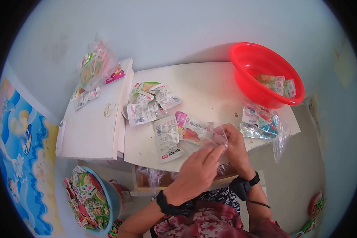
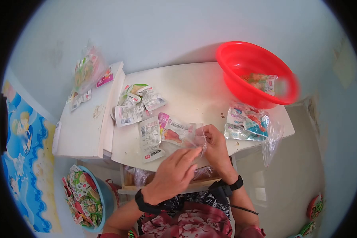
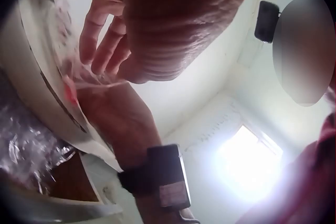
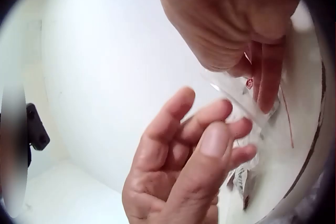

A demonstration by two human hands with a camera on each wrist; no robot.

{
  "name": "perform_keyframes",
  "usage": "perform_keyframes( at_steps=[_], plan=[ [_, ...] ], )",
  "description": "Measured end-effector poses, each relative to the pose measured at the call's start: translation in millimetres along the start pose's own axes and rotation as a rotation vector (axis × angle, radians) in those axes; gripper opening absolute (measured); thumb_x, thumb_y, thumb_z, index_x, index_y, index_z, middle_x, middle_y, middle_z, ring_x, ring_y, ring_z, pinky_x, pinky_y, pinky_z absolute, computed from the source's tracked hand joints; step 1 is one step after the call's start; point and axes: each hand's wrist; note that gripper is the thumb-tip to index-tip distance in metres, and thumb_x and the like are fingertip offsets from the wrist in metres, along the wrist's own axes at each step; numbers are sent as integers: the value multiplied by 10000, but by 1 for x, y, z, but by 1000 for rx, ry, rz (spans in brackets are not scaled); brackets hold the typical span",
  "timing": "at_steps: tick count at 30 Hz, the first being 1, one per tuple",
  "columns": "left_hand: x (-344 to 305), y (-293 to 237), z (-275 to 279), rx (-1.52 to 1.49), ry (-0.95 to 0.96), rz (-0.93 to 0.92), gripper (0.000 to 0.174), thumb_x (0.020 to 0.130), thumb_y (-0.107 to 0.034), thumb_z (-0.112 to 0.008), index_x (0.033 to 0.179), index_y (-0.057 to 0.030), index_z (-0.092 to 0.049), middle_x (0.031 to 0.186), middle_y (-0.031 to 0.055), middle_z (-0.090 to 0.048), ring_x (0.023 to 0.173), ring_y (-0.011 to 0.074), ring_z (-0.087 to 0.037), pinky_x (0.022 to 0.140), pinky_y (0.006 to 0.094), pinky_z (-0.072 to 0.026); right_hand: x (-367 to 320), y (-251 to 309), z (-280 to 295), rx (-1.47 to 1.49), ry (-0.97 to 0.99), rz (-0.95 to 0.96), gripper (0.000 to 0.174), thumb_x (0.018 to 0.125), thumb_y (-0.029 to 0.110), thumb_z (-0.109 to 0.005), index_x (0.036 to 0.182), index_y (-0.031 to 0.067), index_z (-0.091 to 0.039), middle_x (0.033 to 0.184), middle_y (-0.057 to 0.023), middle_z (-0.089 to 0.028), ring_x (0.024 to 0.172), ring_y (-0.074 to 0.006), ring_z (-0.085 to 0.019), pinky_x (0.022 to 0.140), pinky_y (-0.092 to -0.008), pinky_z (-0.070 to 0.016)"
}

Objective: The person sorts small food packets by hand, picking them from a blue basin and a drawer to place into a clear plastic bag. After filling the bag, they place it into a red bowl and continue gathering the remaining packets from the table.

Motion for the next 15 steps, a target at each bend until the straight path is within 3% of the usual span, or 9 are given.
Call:
perform_keyframes(
  at_steps=[6,8,12,15],
  plan=[
    [-21,32,52,364,-6,201,696,835,-212,-807,1423,-4,-500,1321,192,-576,1230,393,-554,1053,513,-446,-17,21,8,-282,-195,68,173,983,-48,-570,1142,-3,-622,925,-47,-706,830,-97,-700,644,-247,-525],
    [-27,37,54,431,36,305,781,811,-300,-834,1441,5,-486,1412,205,-524,1349,391,-485,1106,507,-419,-21,19,5,-232,-161,31,212,978,-73,-537,1156,-1,-627,918,-50,-706,820,-97,-701,623,-242,-514],
    [-34,53,44,509,61,322,656,863,-233,-775,1421,0,-519,1398,191,-553,1302,390,-534,1078,498,-455,-28,14,-1,-313,-79,27,238,979,-90,-516,1165,4,-630,906,-59,-705,815,-104,-706,594,-241,-501],
    [-40,65,48,513,25,321,531,906,-152,-706,1392,1,-556,1346,185,-602,1199,391,-604,1030,470,-498,-33,14,-1,-328,-164,132,211,999,-76,-511,1142,15,-635,983,-65,-715,831,-111,-717,578,-242,-497]
  ],
)
Point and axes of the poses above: each hand's wrist, its own x-axis towards the middle knuckle, its own z-axis out of the back of the hand, y = z × x
